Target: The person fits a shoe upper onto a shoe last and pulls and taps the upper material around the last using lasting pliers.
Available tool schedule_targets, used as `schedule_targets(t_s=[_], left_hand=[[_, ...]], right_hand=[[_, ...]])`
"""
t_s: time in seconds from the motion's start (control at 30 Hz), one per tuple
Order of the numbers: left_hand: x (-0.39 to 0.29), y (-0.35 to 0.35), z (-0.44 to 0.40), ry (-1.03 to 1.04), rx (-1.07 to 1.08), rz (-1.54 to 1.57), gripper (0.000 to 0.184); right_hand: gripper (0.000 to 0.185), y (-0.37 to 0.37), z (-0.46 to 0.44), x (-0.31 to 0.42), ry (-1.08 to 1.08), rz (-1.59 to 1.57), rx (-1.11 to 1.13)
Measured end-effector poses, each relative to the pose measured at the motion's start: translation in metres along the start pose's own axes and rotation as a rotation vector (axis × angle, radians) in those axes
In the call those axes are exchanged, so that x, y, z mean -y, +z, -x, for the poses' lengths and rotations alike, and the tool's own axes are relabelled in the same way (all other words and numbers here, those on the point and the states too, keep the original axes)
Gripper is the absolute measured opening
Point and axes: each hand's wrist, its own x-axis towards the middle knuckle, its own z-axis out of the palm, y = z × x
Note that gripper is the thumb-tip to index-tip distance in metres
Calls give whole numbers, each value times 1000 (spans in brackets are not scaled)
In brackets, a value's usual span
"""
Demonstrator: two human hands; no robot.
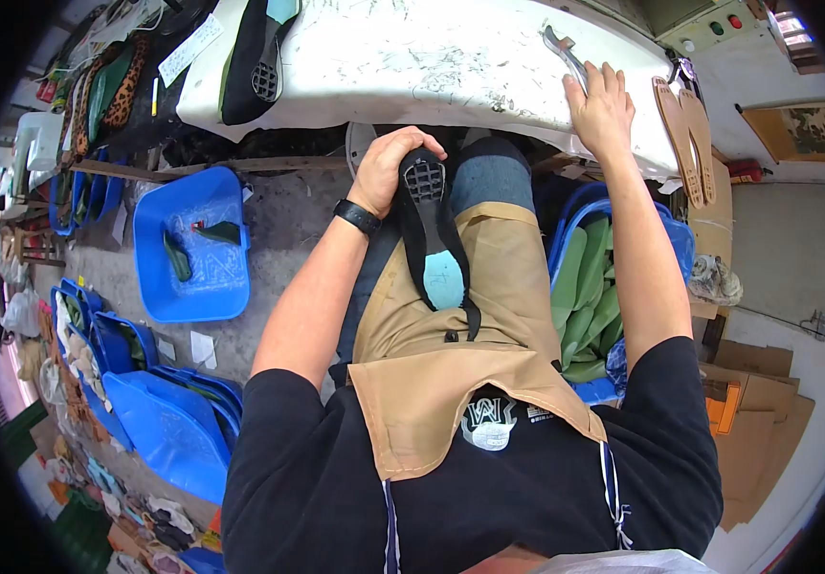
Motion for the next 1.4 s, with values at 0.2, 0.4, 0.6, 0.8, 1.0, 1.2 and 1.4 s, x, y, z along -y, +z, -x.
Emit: schedule_targets(t_s=[0.2, 0.4, 0.6, 0.8, 1.0, 1.2, 1.4], left_hand=[[-1, -1, 0, -1, -8, 0, 38], [-1, -2, 1, -4, 2, -3, 39], [-5, -1, 1, -23, -12, 29, 38], [-5, -7, 4, -3, -14, 19, 38], [-8, -8, 6, 0, 12, -12, 46], [-9, -3, 1, -23, 79, -50, 55], [-8, -2, 2, -8, 68, -64, 56]], right_hand=[[82, 0, 2, 0, 1, -38, -48], [72, -11, 7, 15, 52, 4, -67], [60, -25, 5, 19, 96, -12, -21], [47, -23, 16, -3, -67, 39, -16], [24, -122, 68, 45, 248, -963, 417], [17, -127, 145, 93, 249, -1109, 585], [32, -126, 153, 119, 323, -1339, 1062]])
